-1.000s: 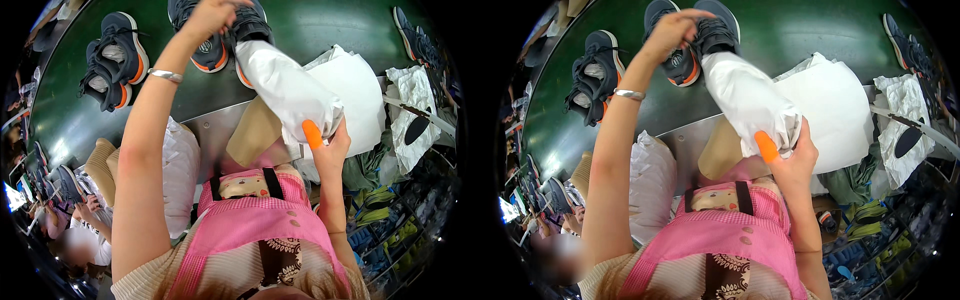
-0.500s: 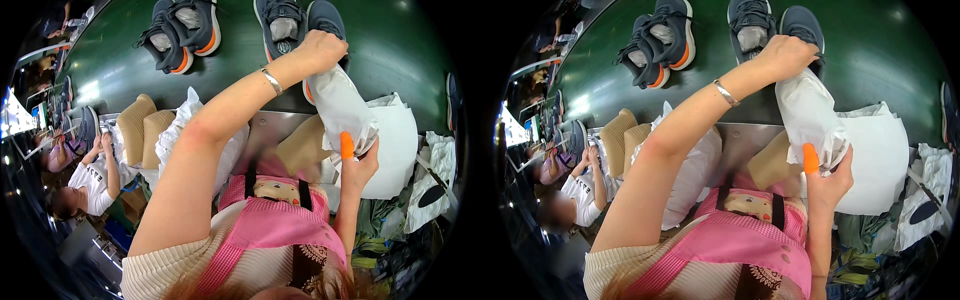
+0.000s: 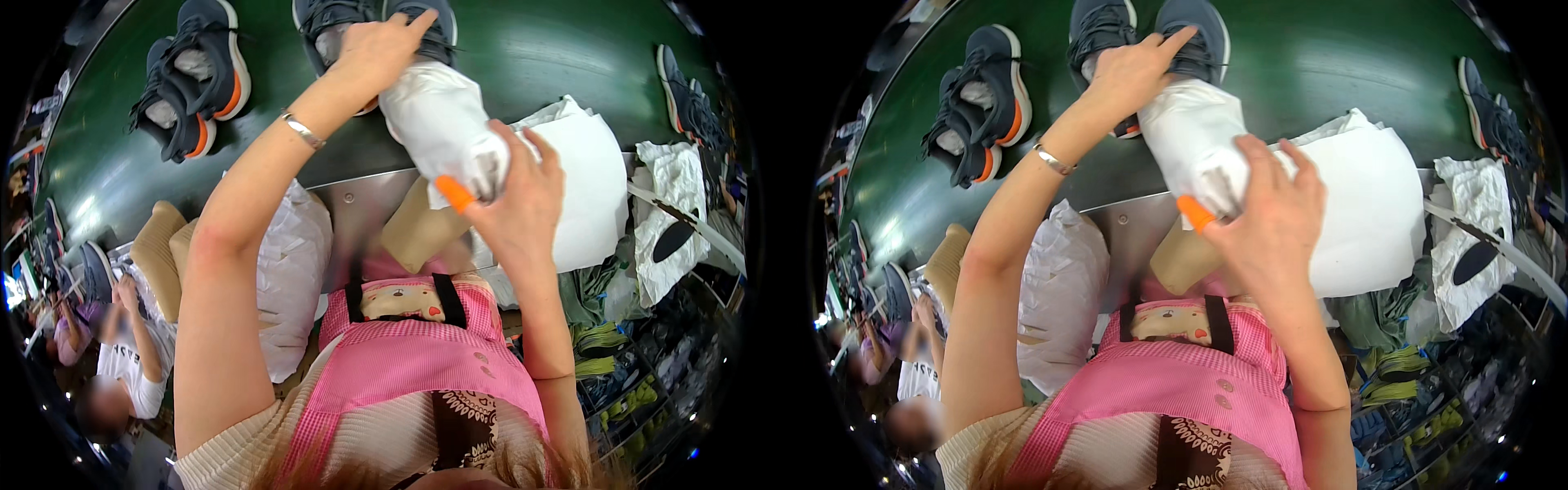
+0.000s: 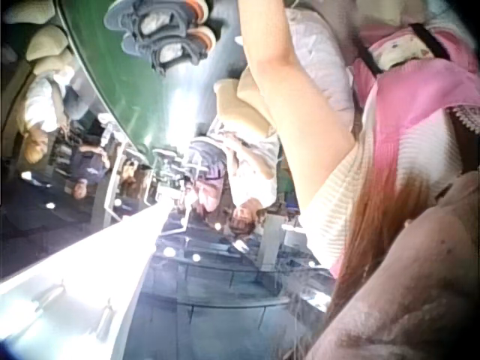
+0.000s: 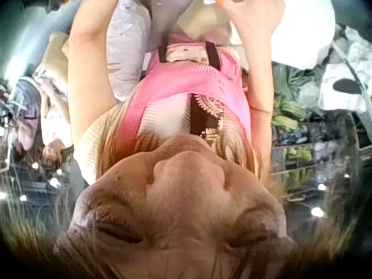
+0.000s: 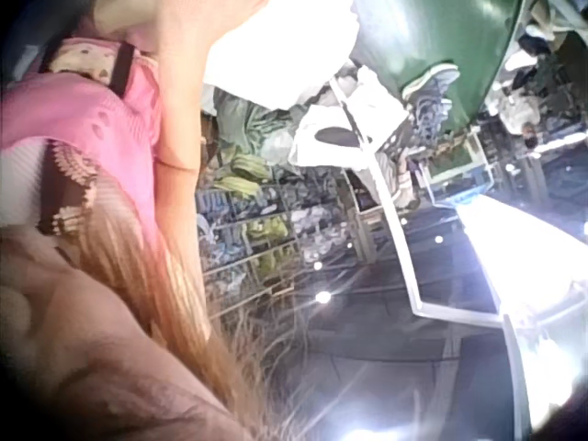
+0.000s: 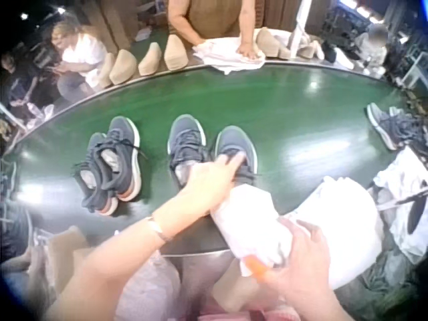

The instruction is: The person sits on the floor and repeatedly stuffs white tissue paper into gray sneakers with orange soles. They handle the shoes one at a time, folding the paper and pushing it inside before placing the shoes into a nearby container.

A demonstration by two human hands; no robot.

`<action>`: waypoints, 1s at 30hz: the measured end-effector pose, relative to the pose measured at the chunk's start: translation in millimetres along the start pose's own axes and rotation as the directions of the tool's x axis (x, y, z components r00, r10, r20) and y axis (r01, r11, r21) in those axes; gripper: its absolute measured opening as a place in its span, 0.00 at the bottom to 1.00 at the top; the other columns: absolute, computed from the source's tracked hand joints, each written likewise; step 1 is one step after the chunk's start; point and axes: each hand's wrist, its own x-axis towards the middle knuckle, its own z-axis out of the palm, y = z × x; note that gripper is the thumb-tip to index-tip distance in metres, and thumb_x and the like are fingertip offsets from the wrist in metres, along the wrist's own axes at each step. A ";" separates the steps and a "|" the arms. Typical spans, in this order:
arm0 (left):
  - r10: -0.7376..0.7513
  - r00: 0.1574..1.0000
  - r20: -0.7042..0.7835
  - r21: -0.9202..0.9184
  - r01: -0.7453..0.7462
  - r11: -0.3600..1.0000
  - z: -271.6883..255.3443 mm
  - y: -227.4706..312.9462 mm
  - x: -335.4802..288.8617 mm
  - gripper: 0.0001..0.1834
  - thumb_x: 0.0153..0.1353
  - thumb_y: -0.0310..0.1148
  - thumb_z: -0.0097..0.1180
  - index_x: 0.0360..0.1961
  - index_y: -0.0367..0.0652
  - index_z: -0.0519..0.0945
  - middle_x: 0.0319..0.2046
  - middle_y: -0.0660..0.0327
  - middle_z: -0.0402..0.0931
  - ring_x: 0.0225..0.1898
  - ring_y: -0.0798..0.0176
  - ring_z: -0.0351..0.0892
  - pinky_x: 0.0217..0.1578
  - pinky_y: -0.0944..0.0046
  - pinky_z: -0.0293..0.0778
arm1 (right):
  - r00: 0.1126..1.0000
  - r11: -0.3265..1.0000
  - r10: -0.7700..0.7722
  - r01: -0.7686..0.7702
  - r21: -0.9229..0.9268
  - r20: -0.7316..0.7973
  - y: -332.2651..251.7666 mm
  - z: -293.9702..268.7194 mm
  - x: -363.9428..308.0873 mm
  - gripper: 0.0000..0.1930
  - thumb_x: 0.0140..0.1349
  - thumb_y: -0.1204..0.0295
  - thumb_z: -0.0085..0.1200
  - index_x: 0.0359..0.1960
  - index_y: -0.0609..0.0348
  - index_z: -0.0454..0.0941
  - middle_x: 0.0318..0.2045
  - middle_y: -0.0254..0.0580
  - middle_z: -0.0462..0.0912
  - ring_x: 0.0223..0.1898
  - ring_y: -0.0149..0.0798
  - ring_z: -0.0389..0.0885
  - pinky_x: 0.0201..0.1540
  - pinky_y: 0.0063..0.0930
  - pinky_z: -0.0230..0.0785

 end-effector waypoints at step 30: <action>-0.012 0.990 0.142 -0.351 0.062 0.934 5.3 -10.2 7.0 0.22 0.53 0.28 0.47 0.51 0.45 0.77 0.34 0.49 0.79 0.39 0.48 0.78 0.45 0.54 0.72 | 0.982 0.974 0.135 -0.156 0.165 0.133 30.0 68.1 55.0 0.25 0.45 0.55 0.65 0.34 0.67 0.75 0.21 0.52 0.79 0.25 0.52 0.80 0.30 0.39 0.72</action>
